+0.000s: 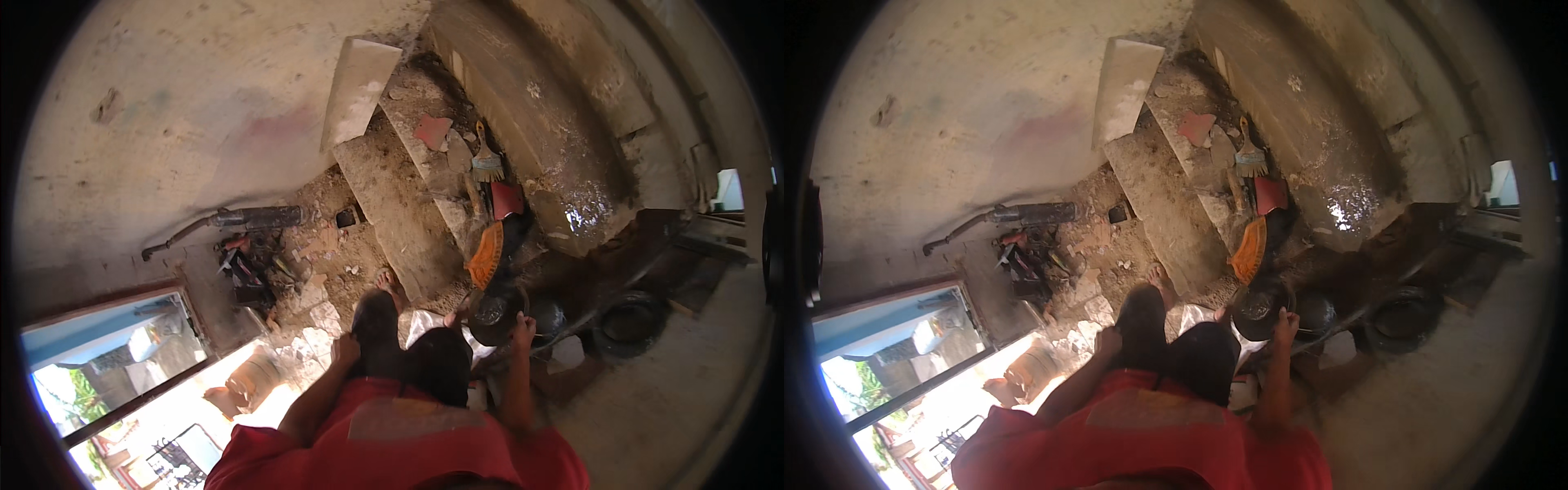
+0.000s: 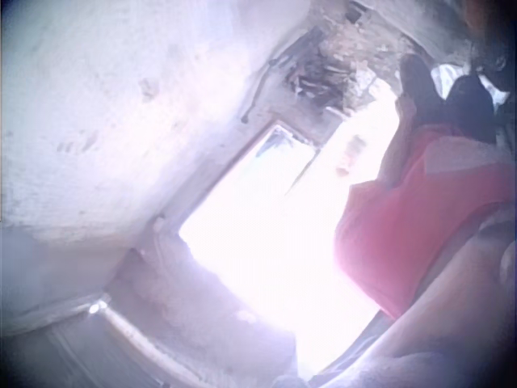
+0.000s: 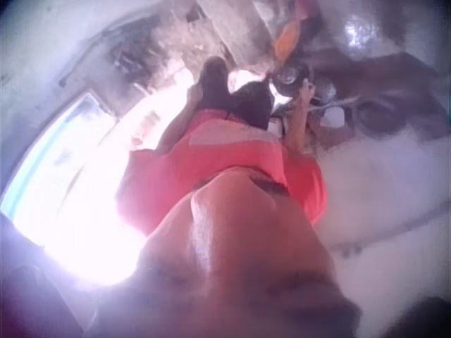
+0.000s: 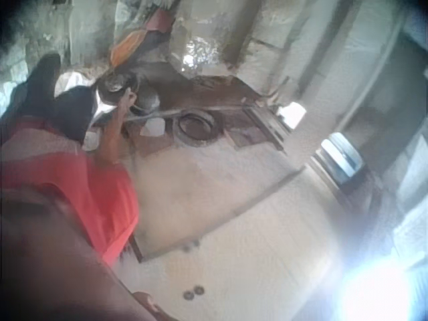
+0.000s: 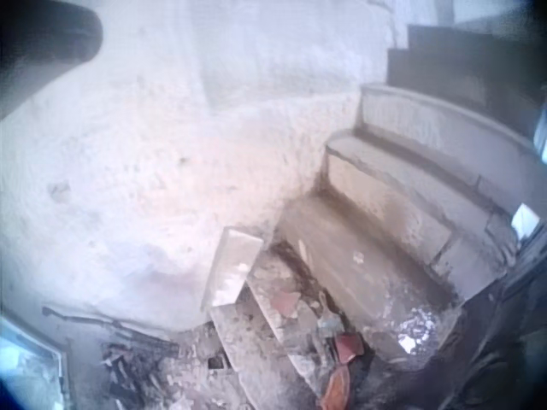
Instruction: The person scoops wet cement from a bucket with a trowel and spreads it onto the stair treads and risers. They repeatedly smooth the surface of each step, working from the lower steps upward.
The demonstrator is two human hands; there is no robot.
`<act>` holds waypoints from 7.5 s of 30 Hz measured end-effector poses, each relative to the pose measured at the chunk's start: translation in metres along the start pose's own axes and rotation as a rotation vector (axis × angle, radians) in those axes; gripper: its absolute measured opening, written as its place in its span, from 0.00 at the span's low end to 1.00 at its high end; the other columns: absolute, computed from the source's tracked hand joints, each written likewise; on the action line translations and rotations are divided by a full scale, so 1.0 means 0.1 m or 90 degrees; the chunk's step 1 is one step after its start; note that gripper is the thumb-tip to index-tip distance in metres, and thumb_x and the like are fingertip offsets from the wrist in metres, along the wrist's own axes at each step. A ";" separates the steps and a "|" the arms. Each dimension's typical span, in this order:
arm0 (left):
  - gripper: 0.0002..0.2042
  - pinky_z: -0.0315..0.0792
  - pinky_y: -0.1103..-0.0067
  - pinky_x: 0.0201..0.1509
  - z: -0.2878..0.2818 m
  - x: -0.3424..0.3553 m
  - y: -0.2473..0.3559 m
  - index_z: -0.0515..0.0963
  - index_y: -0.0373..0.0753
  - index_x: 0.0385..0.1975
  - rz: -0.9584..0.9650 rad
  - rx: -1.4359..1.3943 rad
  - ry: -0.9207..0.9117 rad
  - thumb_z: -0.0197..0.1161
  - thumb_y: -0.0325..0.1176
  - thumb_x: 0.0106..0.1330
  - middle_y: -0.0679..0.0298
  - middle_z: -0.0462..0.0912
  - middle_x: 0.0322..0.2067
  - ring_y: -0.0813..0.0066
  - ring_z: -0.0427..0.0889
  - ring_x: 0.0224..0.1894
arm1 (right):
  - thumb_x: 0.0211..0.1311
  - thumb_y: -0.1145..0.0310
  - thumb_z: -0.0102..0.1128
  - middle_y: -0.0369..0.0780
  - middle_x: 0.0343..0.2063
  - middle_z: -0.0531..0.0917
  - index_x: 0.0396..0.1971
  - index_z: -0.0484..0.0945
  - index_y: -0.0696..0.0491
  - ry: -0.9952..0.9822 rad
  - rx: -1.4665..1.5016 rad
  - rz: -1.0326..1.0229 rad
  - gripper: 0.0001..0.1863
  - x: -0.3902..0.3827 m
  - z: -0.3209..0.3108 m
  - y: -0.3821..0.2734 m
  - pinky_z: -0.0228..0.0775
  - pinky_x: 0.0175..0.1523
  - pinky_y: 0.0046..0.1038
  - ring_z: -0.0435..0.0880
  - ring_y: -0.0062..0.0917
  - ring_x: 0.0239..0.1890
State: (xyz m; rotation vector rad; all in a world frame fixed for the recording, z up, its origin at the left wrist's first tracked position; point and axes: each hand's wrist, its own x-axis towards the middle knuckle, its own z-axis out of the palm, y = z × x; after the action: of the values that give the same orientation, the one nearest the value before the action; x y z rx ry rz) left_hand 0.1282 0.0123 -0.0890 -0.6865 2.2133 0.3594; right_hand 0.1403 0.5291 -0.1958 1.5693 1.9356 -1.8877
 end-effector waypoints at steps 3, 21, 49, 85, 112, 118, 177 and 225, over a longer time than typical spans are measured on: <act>0.14 0.76 0.52 0.52 -0.25 0.18 0.08 0.82 0.37 0.47 0.032 -0.066 0.061 0.56 0.39 0.73 0.42 0.86 0.42 0.41 0.85 0.49 | 0.71 0.55 0.65 0.31 0.20 0.67 0.35 0.68 0.48 0.034 -0.027 -0.024 0.16 -0.49 -0.08 -0.73 0.62 0.20 0.25 0.69 0.17 0.17; 0.34 0.74 0.54 0.62 -0.55 0.70 1.24 0.84 0.30 0.48 0.101 -0.049 0.004 0.43 0.59 0.76 0.35 0.83 0.50 0.39 0.82 0.58 | 0.74 0.55 0.61 0.28 0.20 0.67 0.33 0.71 0.47 0.060 0.116 -0.132 0.14 -1.96 -0.61 -3.77 0.57 0.23 0.22 0.64 0.13 0.19; 0.15 0.80 0.66 0.47 -2.25 -0.44 3.17 0.79 0.33 0.54 0.371 -0.379 0.514 0.62 0.35 0.73 0.47 0.81 0.46 0.53 0.85 0.41 | 0.64 0.50 0.71 0.29 0.21 0.73 0.23 0.72 0.46 -0.397 0.080 -0.028 0.21 -0.36 1.82 -4.65 0.70 0.28 0.24 0.77 0.18 0.25; 0.14 0.73 0.81 0.44 -2.15 2.17 4.53 0.79 0.34 0.45 0.369 -0.964 -0.098 0.68 0.20 0.59 0.66 0.86 0.36 0.81 0.80 0.37 | 0.63 0.46 0.65 0.55 0.58 0.77 0.66 0.69 0.51 -0.280 -0.779 -0.280 0.37 1.32 3.34 -2.40 0.71 0.62 0.50 0.77 0.50 0.61; 0.11 0.64 0.79 0.42 -2.20 2.34 4.42 0.76 0.35 0.38 0.379 -0.872 0.132 0.66 0.37 0.73 0.71 0.74 0.29 0.81 0.68 0.34 | 0.66 0.62 0.61 0.46 0.32 0.85 0.53 0.74 0.56 -0.257 -0.595 -0.397 0.20 0.14 1.50 -3.30 0.77 0.41 0.38 0.86 0.39 0.32; 0.12 0.69 0.76 0.40 -2.15 2.33 4.42 0.77 0.34 0.43 0.423 -0.818 0.167 0.65 0.38 0.74 0.66 0.78 0.29 0.76 0.72 0.33 | 0.70 0.51 0.56 0.53 0.36 0.87 0.59 0.74 0.49 -0.208 -0.826 -0.508 0.24 0.35 2.53 -4.15 0.78 0.46 0.52 0.87 0.53 0.39; 0.20 0.74 0.74 0.47 -2.06 2.35 4.37 0.79 0.34 0.56 0.652 -0.641 0.178 0.65 0.43 0.72 0.57 0.86 0.37 0.73 0.81 0.38 | 0.71 0.54 0.54 0.50 0.23 0.85 0.45 0.81 0.65 -0.431 -0.723 -0.151 0.25 0.97 3.16 -3.87 0.82 0.32 0.39 0.88 0.36 0.23; 0.16 0.71 0.77 0.54 -1.91 2.47 4.36 0.80 0.31 0.53 0.350 -1.106 0.105 0.66 0.37 0.74 0.67 0.83 0.43 0.78 0.77 0.43 | 0.67 0.54 0.57 0.56 0.41 0.87 0.64 0.74 0.49 0.168 -0.681 -0.463 0.28 1.45 2.28 -5.46 0.77 0.53 0.54 0.86 0.56 0.44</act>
State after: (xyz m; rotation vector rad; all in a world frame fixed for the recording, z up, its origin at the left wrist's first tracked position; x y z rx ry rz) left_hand -0.3754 0.1920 -0.1325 -0.8483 1.6904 2.6636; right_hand -0.4125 0.5730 0.0572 0.8214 3.0619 -0.3526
